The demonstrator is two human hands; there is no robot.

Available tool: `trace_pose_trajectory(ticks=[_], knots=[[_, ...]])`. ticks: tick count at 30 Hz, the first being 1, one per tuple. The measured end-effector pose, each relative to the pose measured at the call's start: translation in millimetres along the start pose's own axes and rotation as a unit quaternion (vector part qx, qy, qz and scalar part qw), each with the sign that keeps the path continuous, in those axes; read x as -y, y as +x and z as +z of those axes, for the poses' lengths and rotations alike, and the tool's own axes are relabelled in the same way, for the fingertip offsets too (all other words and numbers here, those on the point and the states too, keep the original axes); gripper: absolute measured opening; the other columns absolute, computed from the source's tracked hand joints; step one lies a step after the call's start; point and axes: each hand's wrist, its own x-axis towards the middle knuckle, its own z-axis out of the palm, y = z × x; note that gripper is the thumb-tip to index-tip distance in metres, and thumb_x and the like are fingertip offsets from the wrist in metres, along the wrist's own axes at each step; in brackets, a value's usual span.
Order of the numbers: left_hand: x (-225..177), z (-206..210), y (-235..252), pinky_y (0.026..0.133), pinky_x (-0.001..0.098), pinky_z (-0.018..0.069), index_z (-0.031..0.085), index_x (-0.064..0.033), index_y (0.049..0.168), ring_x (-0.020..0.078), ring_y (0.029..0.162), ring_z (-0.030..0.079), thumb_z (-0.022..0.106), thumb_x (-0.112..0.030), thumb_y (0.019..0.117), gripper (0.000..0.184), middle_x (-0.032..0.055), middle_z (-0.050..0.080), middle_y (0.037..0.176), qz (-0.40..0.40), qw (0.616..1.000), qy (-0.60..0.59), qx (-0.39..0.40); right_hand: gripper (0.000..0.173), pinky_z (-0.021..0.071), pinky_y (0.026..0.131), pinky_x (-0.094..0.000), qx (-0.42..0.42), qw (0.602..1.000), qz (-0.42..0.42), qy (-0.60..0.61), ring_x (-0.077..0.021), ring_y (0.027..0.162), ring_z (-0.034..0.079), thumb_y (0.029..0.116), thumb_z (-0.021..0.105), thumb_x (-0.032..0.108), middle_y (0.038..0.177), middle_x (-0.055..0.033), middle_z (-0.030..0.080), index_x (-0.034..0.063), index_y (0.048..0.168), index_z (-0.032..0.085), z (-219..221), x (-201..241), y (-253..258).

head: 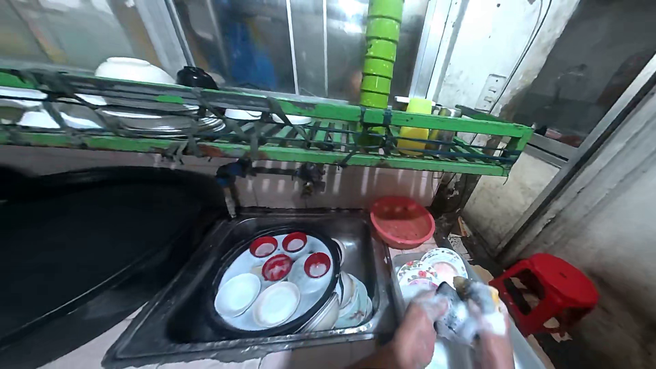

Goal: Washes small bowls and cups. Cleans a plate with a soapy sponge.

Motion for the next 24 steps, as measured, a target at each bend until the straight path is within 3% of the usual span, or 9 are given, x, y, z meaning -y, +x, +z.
trace_pose_trajectory(ticks=[3, 5, 7, 9, 12, 14, 17, 20, 24], knots=[[0.9, 7.6, -2.8, 0.097, 0.0398, 0.0538, 0.061, 0.0023, 0.126, 0.0190, 0.108, 0.065, 0.057, -0.008, 0.1004, 0.028, 0.0135, 0.067, 0.118, -0.013, 0.997, 0.069, -0.016, 0.055, 0.0508, 0.104, -0.0413, 0.005, 0.996, 0.020, -0.089, -0.0234, 0.122, 0.060, 0.0980, 0.055, 0.010, 0.137, -0.0236, 0.057, -0.0077, 0.148, 0.039, -5.7, -2.6, 16.0], [1.1, 14.0, 0.0, 0.098, 0.0397, 0.0527, 0.057, 0.0023, 0.133, 0.0200, 0.112, 0.063, 0.050, -0.010, 0.1049, 0.031, 0.0149, 0.065, 0.123, -0.019, 0.995, 0.074, -0.062, 0.058, 0.0497, 0.106, -0.0521, 0.030, 0.966, -0.074, -0.246, -0.0349, 0.122, 0.063, 0.0922, 0.067, 0.017, 0.131, -0.0275, 0.063, -0.0105, 0.140, 0.050, 7.4, 9.0, 9.6], [-4.3, 22.8, 4.7, 0.087, 0.0378, 0.0559, 0.056, -0.0018, 0.127, 0.0189, 0.099, 0.065, 0.037, -0.015, 0.1112, 0.028, 0.0119, 0.066, 0.109, -0.041, 0.991, -0.035, -0.123, 0.058, 0.0508, 0.102, -0.0593, 0.068, 0.913, -0.206, -0.344, -0.0406, 0.117, 0.066, 0.0880, 0.070, 0.029, 0.125, -0.0269, 0.067, -0.0082, 0.131, 0.061, 17.2, 13.0, -3.0], [-15.6, 25.8, 14.3, 0.079, 0.0416, 0.0569, 0.059, -0.0027, 0.117, 0.0230, 0.089, 0.066, 0.038, -0.022, 0.1114, 0.029, 0.0132, 0.066, 0.098, -0.072, 0.969, -0.166, -0.170, 0.057, 0.0501, 0.104, -0.0548, 0.069, 0.900, -0.289, -0.321, -0.0388, 0.119, 0.065, 0.0873, 0.068, 0.034, 0.126, -0.0280, 0.066, -0.0099, 0.123, 0.064, 19.6, 0.2, -7.4], [-22.5, 18.3, 19.9, 0.083, 0.0445, 0.0557, 0.060, -0.0016, 0.121, 0.0253, 0.095, 0.065, 0.048, -0.020, 0.1078, 0.025, 0.0146, 0.066, 0.105, -0.086, 0.958, -0.212, -0.172, 0.067, 0.0522, 0.103, -0.0258, 0.034, 0.980, -0.178, -0.088, -0.0129, 0.119, 0.062, 0.0918, 0.067, 0.017, 0.129, -0.0247, 0.058, -0.0207, 0.139, 0.037, 18.3, -9.4, -14.5], [-16.8, 14.1, 15.4, 0.085, 0.0448, 0.0570, 0.060, -0.0012, 0.124, 0.0250, 0.099, 0.066, 0.048, -0.020, 0.1076, 0.027, 0.0145, 0.067, 0.109, -0.077, 0.969, -0.184, -0.144, 0.069, 0.0524, 0.101, -0.0330, -0.017, 0.998, -0.057, -0.026, -0.0189, 0.121, 0.059, 0.0947, 0.062, 0.006, 0.138, -0.0275, 0.052, -0.0133, 0.150, 0.026, 10.3, -6.9, -6.6], [-7.8, 6.6, 7.1, 0.094, 0.0375, 0.0534, 0.063, 0.0041, 0.121, 0.0194, 0.106, 0.064, 0.051, -0.013, 0.1058, 0.026, 0.0143, 0.067, 0.115, -0.012, 0.995, 0.080, -0.056, 0.057, 0.0531, 0.101, -0.0395, 0.033, 0.996, 0.040, -0.079, -0.0223, 0.119, 0.061, 0.0977, 0.060, 0.011, 0.135, -0.0225, 0.058, -0.0074, 0.147, 0.039, -9.1, -6.6, 19.4], [-7.8, 4.8, 12.2, 0.106, 0.0446, 0.0479, 0.066, 0.0059, 0.122, 0.0283, 0.120, 0.062, 0.052, -0.013, 0.1042, 0.030, 0.0214, 0.067, 0.124, 0.042, 0.929, 0.368, 0.018, 0.065, 0.0544, 0.100, -0.0470, 0.066, 0.973, -0.019, -0.219, -0.0278, 0.115, 0.067, 0.0890, 0.074, 0.021, 0.126, -0.0233, 0.066, -0.0075, 0.141, 0.049, 0.1, 18.3, 12.1], [-20.9, 7.6, 10.6, 0.103, 0.0362, 0.0486, 0.066, 0.0059, 0.119, 0.0189, 0.115, 0.061, 0.054, -0.014, 0.1037, 0.028, 0.0167, 0.066, 0.121, 0.060, 0.964, 0.257, 0.042, 0.056, 0.0575, 0.092, -0.0372, 0.065, 0.995, 0.030, -0.064, -0.0190, 0.108, 0.065, 0.0959, 0.062, 0.009, 0.127, -0.0190, 0.062, -0.0077, 0.145, 0.041, -14.6, 12.6, 26.4]])
